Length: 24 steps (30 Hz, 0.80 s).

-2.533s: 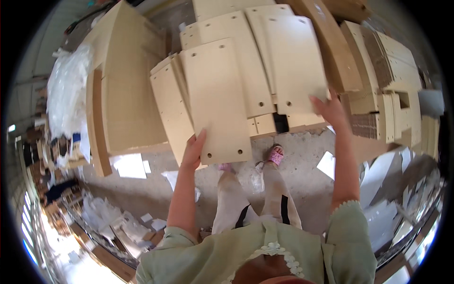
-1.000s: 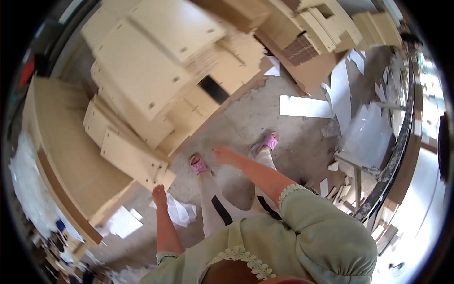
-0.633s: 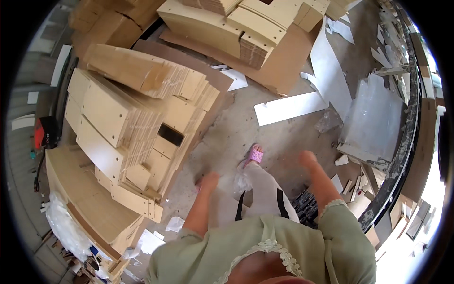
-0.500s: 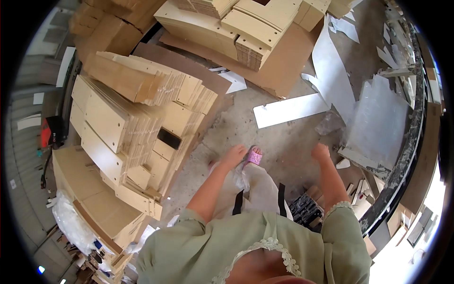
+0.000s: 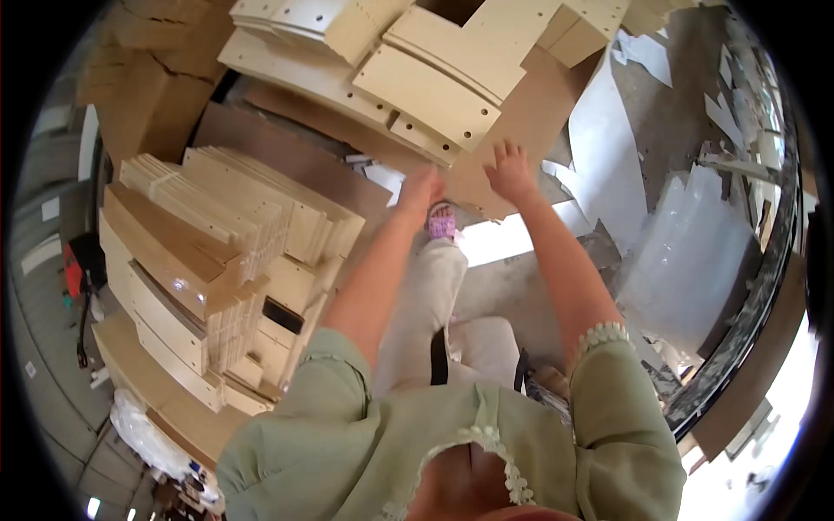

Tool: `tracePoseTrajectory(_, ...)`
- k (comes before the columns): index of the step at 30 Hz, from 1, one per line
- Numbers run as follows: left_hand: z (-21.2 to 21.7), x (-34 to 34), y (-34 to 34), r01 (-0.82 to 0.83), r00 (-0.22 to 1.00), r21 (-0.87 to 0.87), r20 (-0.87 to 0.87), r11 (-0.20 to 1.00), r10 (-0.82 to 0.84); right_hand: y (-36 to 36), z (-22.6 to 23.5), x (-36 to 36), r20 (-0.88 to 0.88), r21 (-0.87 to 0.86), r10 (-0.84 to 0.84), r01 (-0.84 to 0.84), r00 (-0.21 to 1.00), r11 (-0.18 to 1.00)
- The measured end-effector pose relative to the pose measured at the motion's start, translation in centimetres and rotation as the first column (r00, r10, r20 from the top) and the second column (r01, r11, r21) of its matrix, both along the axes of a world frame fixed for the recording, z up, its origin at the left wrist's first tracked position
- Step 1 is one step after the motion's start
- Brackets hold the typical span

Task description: The person places various wooden furniture panels and foam protective strips into a cardboard box on a conveyor line. The person gathers several wooden pieces from nearby stacks, brings them to the box, and fits them into specific positions alongside foam cushioning.

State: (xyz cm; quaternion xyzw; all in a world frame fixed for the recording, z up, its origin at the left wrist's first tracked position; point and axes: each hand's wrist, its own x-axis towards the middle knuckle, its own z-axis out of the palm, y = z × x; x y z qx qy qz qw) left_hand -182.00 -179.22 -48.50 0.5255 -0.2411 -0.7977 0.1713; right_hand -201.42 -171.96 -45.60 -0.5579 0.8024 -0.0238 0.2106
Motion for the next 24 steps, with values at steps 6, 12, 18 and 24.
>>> tracePoseTrajectory(6,-1.9,-5.4,-6.8,-0.070,0.985,0.012,0.157,0.997,0.068,-7.4,-3.1,-2.8,0.029,-0.043,-0.061,0.062,0.998,0.997)
tracePoseTrajectory(12,-1.8,-4.6,-8.5,0.013,0.934,0.000,0.357,1.000,-0.012,-10.2,-1.7,-5.7,0.064,-0.177,0.029,-0.017,0.998,0.984)
tracePoseTrajectory(18,0.4,-3.2,-5.2,-0.023,0.951,-0.045,0.306,0.999,0.036,-18.2,-1.6,-9.5,-0.277,0.048,0.153,-0.145,0.949,0.988)
tracePoseTrajectory(24,5.5,-4.4,0.1,-0.492,0.838,-0.159,0.178,0.856,0.515,-14.8,-1.1,-11.2,-0.118,-0.066,0.124,-0.132,0.985,0.989)
